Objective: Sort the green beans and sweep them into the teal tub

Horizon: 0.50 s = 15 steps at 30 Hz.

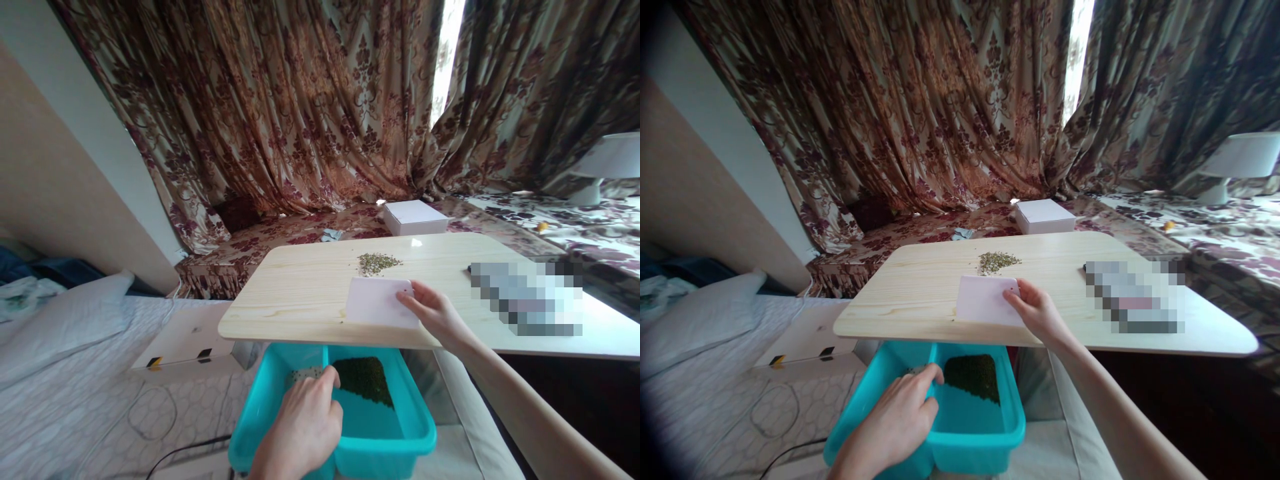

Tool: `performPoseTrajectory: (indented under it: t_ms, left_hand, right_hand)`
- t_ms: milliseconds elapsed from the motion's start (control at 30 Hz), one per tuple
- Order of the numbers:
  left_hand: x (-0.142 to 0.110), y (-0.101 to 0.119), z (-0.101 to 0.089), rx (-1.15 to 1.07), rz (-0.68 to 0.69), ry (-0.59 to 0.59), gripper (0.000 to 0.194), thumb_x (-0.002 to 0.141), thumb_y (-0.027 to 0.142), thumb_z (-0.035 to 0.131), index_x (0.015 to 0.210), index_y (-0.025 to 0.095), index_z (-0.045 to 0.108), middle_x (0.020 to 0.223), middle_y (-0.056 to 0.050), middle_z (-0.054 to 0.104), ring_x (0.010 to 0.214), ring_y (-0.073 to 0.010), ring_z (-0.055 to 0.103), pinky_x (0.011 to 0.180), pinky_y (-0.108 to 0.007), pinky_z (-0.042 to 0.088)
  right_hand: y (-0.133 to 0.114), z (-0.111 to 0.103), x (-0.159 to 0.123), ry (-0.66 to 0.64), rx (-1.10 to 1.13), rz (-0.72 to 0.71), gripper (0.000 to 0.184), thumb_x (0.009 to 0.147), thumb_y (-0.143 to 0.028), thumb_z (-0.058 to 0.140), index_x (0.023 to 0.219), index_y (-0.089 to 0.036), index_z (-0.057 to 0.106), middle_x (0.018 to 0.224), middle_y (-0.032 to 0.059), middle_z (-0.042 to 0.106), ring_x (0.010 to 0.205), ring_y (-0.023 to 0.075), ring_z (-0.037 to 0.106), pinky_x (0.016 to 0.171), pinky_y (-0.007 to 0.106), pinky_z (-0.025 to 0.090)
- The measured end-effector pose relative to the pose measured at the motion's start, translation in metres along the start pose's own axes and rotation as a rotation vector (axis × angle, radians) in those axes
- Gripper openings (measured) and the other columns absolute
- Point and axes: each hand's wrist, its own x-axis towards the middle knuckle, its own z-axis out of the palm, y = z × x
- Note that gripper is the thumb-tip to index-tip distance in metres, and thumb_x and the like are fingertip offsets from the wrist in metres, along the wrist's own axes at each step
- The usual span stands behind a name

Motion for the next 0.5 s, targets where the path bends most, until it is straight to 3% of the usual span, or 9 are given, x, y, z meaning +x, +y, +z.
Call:
performPoseTrajectory:
  t_ms: [167,300,400,500]
  left_hand:
    - [0.001,-0.004,0.000,-0.004,-0.002,0.017,0.039,0.085,0.015,0.040,0.117,0.024,0.061,0.113,-0.006,0.073,0.113,-0.0238,0.063,0.098,-0.031,0.042]
    - [0.001,-0.005,0.000,-0.003,-0.002,0.020,0.040,0.085,0.015,0.040,0.117,0.024,0.061,0.112,-0.007,0.073,0.113,-0.0247,0.064,0.097,-0.032,0.043]
    - [-0.001,-0.004,0.000,0.002,0.006,0.026,0.040,0.084,0.015,0.039,0.117,0.023,0.062,0.113,-0.007,0.073,0.113,-0.0250,0.064,0.098,-0.033,0.043]
    - [-0.002,0.000,0.002,0.011,0.007,0.016,0.040,0.084,0.015,0.039,0.117,0.023,0.062,0.113,-0.008,0.073,0.113,-0.0252,0.063,0.099,-0.034,0.043]
  right_hand:
    - [0.005,0.015,0.009,0.000,-0.004,-0.012,0.059,0.061,-0.080,0.073,0.076,-0.024,0.066,0.072,0.0045,0.074,0.070,0.0234,0.069,0.065,0.034,0.056]
    - [0.002,0.018,0.003,-0.100,0.040,0.009,0.052,0.064,-0.073,0.076,0.073,-0.023,0.064,0.072,0.0038,0.074,0.072,0.0222,0.069,0.066,0.033,0.056]
    - [-0.003,0.008,-0.005,-0.188,0.028,0.043,0.049,0.068,-0.068,0.077,0.078,-0.021,0.068,0.077,0.0047,0.076,0.073,0.0221,0.069,0.066,0.034,0.056]
    - [-0.004,-0.014,-0.009,-0.091,0.029,0.061,0.046,0.069,-0.064,0.079,0.083,-0.021,0.072,0.081,0.0059,0.077,0.077,0.0239,0.071,0.069,0.035,0.058]
